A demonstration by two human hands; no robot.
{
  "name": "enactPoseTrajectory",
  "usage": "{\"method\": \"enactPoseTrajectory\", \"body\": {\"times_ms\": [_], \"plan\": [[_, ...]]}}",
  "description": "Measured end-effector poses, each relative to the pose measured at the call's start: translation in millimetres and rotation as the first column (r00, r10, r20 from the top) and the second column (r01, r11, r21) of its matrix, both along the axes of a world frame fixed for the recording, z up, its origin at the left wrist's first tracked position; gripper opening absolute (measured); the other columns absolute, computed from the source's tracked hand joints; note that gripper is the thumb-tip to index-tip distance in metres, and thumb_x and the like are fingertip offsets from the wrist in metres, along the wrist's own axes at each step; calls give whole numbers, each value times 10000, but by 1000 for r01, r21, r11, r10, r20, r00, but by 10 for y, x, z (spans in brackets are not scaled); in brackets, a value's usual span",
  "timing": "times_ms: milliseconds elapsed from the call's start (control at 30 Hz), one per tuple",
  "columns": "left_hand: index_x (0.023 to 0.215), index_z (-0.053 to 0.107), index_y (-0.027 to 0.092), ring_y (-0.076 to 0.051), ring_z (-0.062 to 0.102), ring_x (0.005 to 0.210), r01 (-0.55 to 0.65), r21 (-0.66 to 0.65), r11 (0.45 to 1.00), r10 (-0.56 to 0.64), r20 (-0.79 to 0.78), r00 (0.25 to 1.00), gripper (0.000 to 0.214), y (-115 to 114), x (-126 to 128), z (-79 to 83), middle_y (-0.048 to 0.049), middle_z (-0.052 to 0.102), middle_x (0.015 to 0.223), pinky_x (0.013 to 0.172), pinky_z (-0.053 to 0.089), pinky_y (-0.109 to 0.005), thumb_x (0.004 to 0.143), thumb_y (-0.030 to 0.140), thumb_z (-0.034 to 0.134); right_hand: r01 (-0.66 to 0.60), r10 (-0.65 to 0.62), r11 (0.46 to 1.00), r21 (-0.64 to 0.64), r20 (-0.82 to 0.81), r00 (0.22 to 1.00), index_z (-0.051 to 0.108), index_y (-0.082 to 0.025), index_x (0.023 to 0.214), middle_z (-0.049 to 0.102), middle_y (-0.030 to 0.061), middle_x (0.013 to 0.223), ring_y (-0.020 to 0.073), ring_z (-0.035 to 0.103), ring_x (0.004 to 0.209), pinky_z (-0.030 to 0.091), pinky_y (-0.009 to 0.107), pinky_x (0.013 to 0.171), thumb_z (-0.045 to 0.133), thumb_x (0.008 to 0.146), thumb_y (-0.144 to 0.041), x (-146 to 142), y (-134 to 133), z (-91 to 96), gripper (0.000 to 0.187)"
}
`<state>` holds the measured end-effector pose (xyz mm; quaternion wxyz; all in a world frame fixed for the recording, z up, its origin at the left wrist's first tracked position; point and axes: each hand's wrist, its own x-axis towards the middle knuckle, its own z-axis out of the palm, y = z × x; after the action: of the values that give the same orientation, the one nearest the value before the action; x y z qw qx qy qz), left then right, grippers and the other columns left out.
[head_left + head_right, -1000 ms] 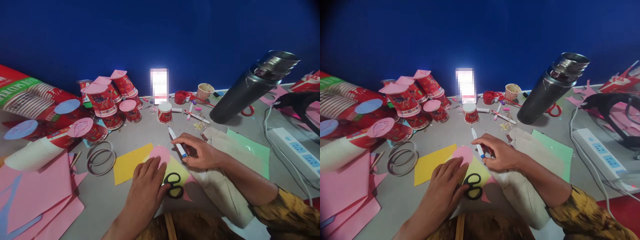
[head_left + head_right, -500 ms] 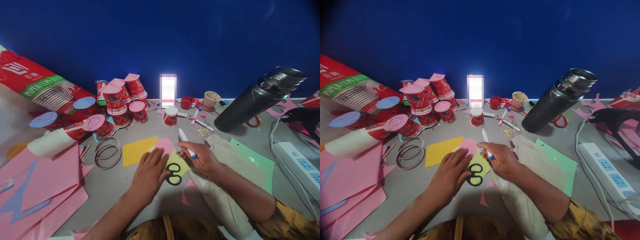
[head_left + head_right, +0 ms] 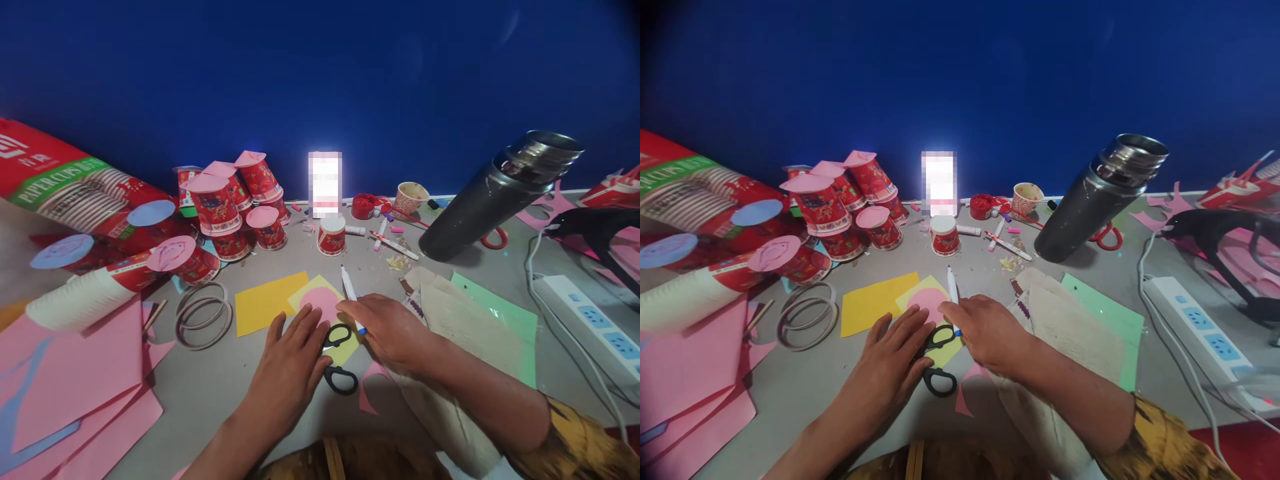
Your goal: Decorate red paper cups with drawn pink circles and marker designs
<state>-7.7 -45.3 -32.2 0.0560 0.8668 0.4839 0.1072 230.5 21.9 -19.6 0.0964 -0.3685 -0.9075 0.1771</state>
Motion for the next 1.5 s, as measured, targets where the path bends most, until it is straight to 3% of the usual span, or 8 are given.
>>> {"method": "enactPoseTrajectory", "body": {"times_ms": [400, 567, 667, 767, 1100, 1267, 1367, 1500], "plan": [[1504, 532, 157, -372, 483, 1501, 27, -56, 998, -28, -16, 999, 500, -36, 49, -10, -205, 577, 1567, 1193, 364, -673, 1042, 339, 588, 11, -23, 999, -50, -244, 969, 641, -215, 1296, 794, 92, 1099, 239, 728, 936, 537, 339, 819, 515, 897, -61, 61, 44, -70, 446], [1475, 553, 170, -376, 492, 1482, 18, -22, 1000, -17, 38, 999, 479, -43, 40, -54, -201, 586, 1550, 1202, 346, -677, 1022, 309, 619, 149, -288, 952, -268, -614, 735, 696, -240, 1261, 774, 34, 860, 169, 724, 719, 582, 292, 708, 507, 1088, -404, 95, 61, -12, 305], [1413, 612, 181, -415, 507, 1433, -42, 14, 999, 41, 78, 996, 477, -50, 61, -65, -212, 591, 1498, 1147, 404, -683, 960, 292, 711, 248, -472, 880, -405, -681, 560, 745, -224, 1226, 698, 9, 736, 135, 604, 548, 520, 268, 533, 581, 1039, -578, 129, 85, 43, 432], [1402, 627, 200, -411, 566, 1323, -78, 31, 996, 76, 88, 993, 548, -55, 80, -61, -188, 635, 1375, 1088, 461, -660, 887, 261, 803, 277, -561, 827, -489, -676, 479, 786, -209, 1149, 635, -5, 690, 119, 522, 527, 446, 254, 475, 644, 992, -624, 136, 142, 84, 466], [1376, 634, 228, -390, 588, 1333, -74, 10, 997, 73, 86, 994, 509, -58, 63, -120, -164, 669, 1379, 1113, 422, -641, 900, 304, 795, 156, -549, 814, -560, -650, 526, 728, -190, 1205, 748, 38, 837, 130, 636, 598, 509, 249, 531, 586, 1032, -589, -166, 145, 29, 458], [1378, 644, 215, -390, 609, 1279, -79, 68, 995, 74, 72, 995, 498, -65, 67, -186, -163, 687, 1352, 1087, 433, -627, 927, 389, 766, 169, -279, 958, -231, -625, 729, 684, -228, 1273, 778, 58, 935, 163, 739, 766, 591, 293, 751, 521, 1096, -438, -143, 23, -90, 319], [1369, 653, 214, -385, 616, 1252, -84, 80, 993, 80, 57, 995, 504, -62, 86, -188, -159, 696, 1334, 1073, 442, -618, 925, 427, 765, 108, -83, 994, 0, -637, 767, 708, -230, 1245, 774, 66, 918, 191, 734, 837, 585, 319, 785, 541, 1091, -386, -108, 0, -70, 275], [1381, 645, 185, -371, 639, 1189, -94, 59, 994, 93, 16, 996, 578, -54, 144, -135, -173, 702, 1306, 1007, 493, -565, 891, 446, 804, 216, -275, 961, -170, -645, 713, 748, -219, 1179, 771, 72, 906, 197, 718, 804, 587, 333, 742, 593, 1055, -415, -113, 18, -60, 278]]}}
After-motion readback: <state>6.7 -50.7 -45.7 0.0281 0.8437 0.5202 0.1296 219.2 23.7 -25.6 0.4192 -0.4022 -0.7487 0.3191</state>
